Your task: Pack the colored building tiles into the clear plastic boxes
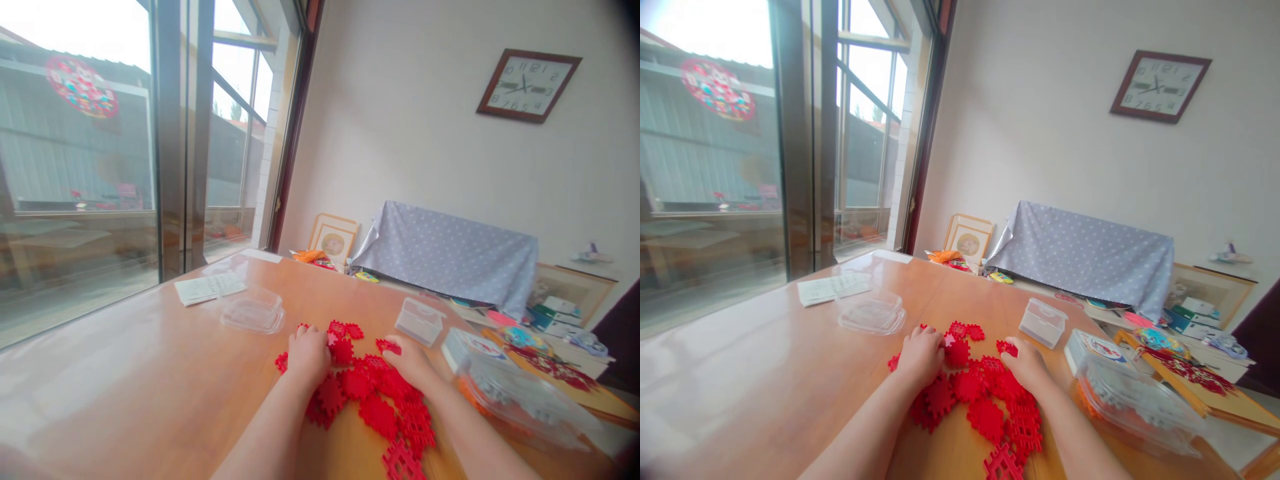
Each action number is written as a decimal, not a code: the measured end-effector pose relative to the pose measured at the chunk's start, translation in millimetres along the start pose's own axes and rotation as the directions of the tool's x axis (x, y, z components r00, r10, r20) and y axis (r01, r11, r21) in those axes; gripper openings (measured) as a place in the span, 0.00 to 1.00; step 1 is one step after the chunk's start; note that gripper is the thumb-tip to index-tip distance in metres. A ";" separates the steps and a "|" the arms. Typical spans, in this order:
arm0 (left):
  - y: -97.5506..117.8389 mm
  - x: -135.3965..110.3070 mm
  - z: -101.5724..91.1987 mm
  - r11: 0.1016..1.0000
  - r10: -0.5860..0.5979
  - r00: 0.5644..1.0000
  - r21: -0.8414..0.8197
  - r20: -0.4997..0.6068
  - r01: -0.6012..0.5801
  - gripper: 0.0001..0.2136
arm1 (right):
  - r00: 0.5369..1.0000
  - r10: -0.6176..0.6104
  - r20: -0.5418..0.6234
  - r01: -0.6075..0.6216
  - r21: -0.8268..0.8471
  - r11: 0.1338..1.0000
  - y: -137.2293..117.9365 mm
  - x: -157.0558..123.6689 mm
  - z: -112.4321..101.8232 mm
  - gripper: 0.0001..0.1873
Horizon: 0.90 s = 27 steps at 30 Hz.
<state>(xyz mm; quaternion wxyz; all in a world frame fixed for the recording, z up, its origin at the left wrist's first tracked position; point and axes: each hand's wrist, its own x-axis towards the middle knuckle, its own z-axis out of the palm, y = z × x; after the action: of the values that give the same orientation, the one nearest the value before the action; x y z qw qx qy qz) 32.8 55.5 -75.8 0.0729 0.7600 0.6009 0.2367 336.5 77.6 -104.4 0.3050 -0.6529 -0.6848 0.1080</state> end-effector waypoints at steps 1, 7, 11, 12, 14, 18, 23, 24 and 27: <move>-0.4 0.7 -0.1 1.000 -0.012 1.000 -0.004 -0.006 0.012 0.12 | 1.000 -0.004 0.009 0.003 0.067 0.998 -9.1 -2.3 -1.2 0.25; 5.5 0.0 -9.8 0.996 -0.035 0.999 -0.076 -0.015 0.034 0.12 | 0.992 0.013 0.124 -0.068 0.456 0.887 -54.4 -21.6 -26.9 0.34; 13.6 -8.5 -15.7 0.956 0.205 0.978 -0.217 0.022 -0.196 0.26 | 0.971 -0.008 0.240 -0.066 0.298 0.952 -47.2 -47.3 -43.4 0.39; 15.1 -10.7 -15.7 0.939 0.268 0.962 -0.239 0.058 -0.248 0.32 | 0.959 -0.023 0.281 -0.042 0.225 0.973 -43.8 -55.9 -45.6 0.41; 17.0 -13.7 -14.4 0.918 0.347 0.928 -0.252 0.139 -0.305 0.41 | 0.942 -0.034 0.333 0.003 0.093 0.996 -39.9 -73.2 -47.3 0.48; 17.0 -11.5 -8.5 0.928 0.337 0.927 -0.223 0.165 -0.298 0.29 | 0.955 -0.079 0.284 0.082 0.002 0.997 -45.5 -90.7 -40.2 0.47; 13.9 -0.5 -1.1 0.933 0.294 0.954 -0.236 0.061 -0.272 0.06 | 0.995 -0.082 0.060 0.083 -0.009 0.997 -44.9 -73.9 -27.8 0.25; 13.4 1.4 -0.4 0.924 0.294 0.955 -0.268 0.038 -0.273 0.04 | 0.996 -0.078 0.040 0.079 -0.012 0.997 -42.9 -69.8 -26.2 0.23; 12.6 6.2 1.0 0.888 0.253 0.967 -0.392 -0.020 -0.240 0.04 | 0.998 -0.068 -0.010 0.069 0.011 0.998 -39.7 -61.5 -23.0 0.17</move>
<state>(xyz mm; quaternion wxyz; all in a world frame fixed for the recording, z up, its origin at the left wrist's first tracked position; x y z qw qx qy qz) 45.3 58.3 -70.0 0.2018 0.8037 0.4390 0.3473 314.1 7.9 -81.5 0.3156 -0.6278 -0.7047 0.0981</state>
